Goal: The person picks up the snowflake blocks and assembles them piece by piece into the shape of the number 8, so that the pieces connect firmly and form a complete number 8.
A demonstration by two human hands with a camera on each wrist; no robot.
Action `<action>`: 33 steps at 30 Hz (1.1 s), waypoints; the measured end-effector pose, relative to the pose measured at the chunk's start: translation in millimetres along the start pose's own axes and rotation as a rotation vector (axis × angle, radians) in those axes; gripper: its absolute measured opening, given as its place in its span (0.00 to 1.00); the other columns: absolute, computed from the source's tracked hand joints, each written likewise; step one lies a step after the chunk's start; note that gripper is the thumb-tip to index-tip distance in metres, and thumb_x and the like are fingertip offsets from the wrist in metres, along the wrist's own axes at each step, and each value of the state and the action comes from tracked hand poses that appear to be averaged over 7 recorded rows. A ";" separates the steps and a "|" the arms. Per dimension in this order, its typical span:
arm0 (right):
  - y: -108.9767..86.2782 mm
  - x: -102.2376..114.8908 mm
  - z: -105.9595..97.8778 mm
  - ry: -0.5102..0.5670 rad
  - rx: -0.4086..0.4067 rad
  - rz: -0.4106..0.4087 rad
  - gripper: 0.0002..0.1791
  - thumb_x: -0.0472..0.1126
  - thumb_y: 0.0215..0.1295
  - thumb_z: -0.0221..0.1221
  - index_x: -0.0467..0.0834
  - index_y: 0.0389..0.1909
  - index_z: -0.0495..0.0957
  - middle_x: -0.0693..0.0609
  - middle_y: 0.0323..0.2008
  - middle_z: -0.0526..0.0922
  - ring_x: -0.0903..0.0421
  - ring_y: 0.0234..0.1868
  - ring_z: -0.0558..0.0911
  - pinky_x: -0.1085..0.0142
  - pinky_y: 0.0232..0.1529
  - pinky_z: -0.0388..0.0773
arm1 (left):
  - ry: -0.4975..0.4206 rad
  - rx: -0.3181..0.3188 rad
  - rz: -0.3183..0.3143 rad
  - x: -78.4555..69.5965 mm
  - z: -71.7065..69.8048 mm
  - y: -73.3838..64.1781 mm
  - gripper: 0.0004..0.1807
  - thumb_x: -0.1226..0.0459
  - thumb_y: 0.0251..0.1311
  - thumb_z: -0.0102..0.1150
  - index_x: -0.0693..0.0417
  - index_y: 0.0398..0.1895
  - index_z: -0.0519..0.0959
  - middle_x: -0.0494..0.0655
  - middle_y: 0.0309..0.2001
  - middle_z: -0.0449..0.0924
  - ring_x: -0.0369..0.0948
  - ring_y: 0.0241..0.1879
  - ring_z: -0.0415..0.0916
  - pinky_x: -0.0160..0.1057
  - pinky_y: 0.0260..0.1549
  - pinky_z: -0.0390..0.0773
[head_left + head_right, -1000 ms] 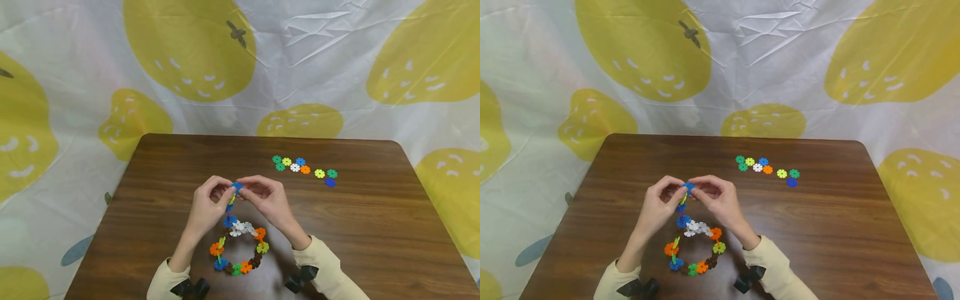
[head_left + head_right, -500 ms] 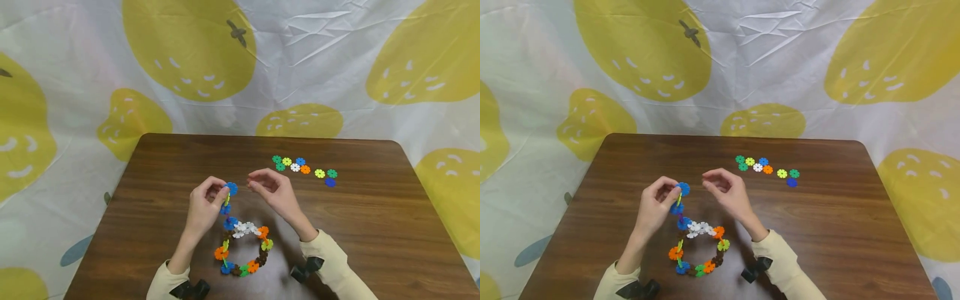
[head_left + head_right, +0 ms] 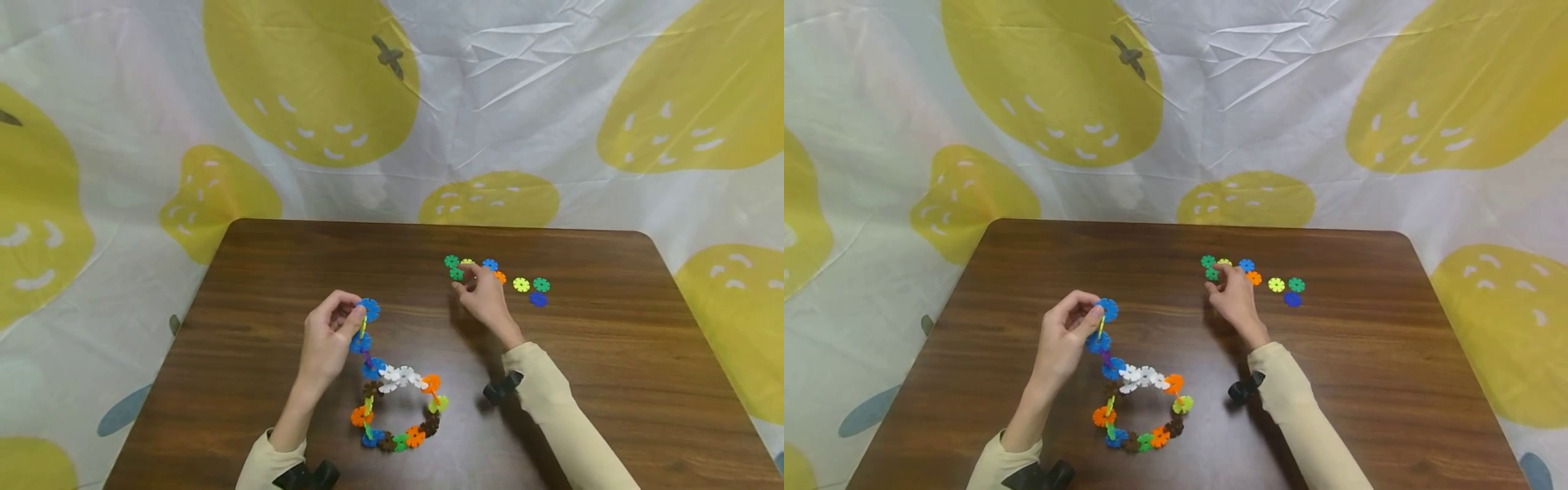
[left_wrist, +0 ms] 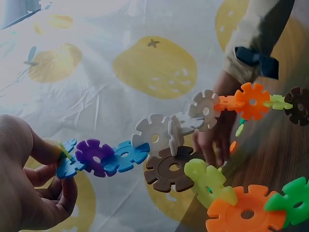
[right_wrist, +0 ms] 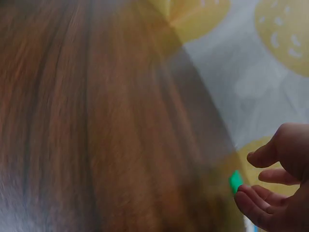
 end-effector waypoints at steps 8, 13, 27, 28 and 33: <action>4.0 -16.5 16.2 -0.186 -0.020 -0.076 0.25 0.34 0.65 0.62 0.28 0.62 0.75 0.28 0.52 0.72 0.36 0.52 0.74 0.44 0.49 0.77 | -0.017 0.000 -0.005 1.1 -0.3 -0.6 0.03 0.73 0.67 0.59 0.68 0.39 0.80 0.56 0.31 0.78 0.35 0.28 0.72 0.27 0.29 0.74; -5.0 -5.4 17.8 -0.251 -0.091 -0.206 0.14 0.32 0.62 0.65 0.28 0.47 0.83 0.30 0.47 0.74 0.36 0.48 0.77 0.44 0.47 0.81 | -0.013 -0.003 -0.015 0.8 -1.0 -1.2 0.03 0.73 0.67 0.59 0.67 0.38 0.80 0.55 0.30 0.78 0.36 0.27 0.72 0.27 0.28 0.74; -18.7 6.2 22.9 -0.251 -0.066 -0.217 0.07 0.30 0.53 0.71 0.38 0.33 0.84 0.42 0.37 0.85 0.45 0.39 0.83 0.51 0.41 0.82 | -0.028 0.006 -0.021 -1.2 0.2 -3.4 0.03 0.73 0.66 0.60 0.67 0.38 0.80 0.55 0.30 0.78 0.35 0.27 0.72 0.27 0.28 0.73; -18.7 5.9 23.5 -0.232 -0.048 -0.209 0.09 0.29 0.52 0.71 0.39 0.34 0.84 0.42 0.36 0.84 0.46 0.38 0.82 0.52 0.41 0.81 | -0.029 0.006 -0.021 -1.3 0.2 -3.4 0.03 0.73 0.66 0.60 0.67 0.38 0.80 0.55 0.30 0.78 0.35 0.27 0.72 0.27 0.28 0.73; -19.9 4.8 26.0 -0.174 0.048 -0.155 0.15 0.30 0.50 0.73 0.39 0.39 0.83 0.44 0.33 0.83 0.49 0.36 0.78 0.55 0.40 0.77 | -0.029 0.013 -0.017 -0.9 0.7 -4.0 0.03 0.73 0.66 0.60 0.67 0.38 0.80 0.55 0.30 0.78 0.35 0.28 0.72 0.27 0.28 0.74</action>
Point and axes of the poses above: each hand's wrist, its own y-axis towards the middle knuckle, its own z-axis out of the palm, x = y × z, the point moved 8 cm from there along y, towards the middle knuckle
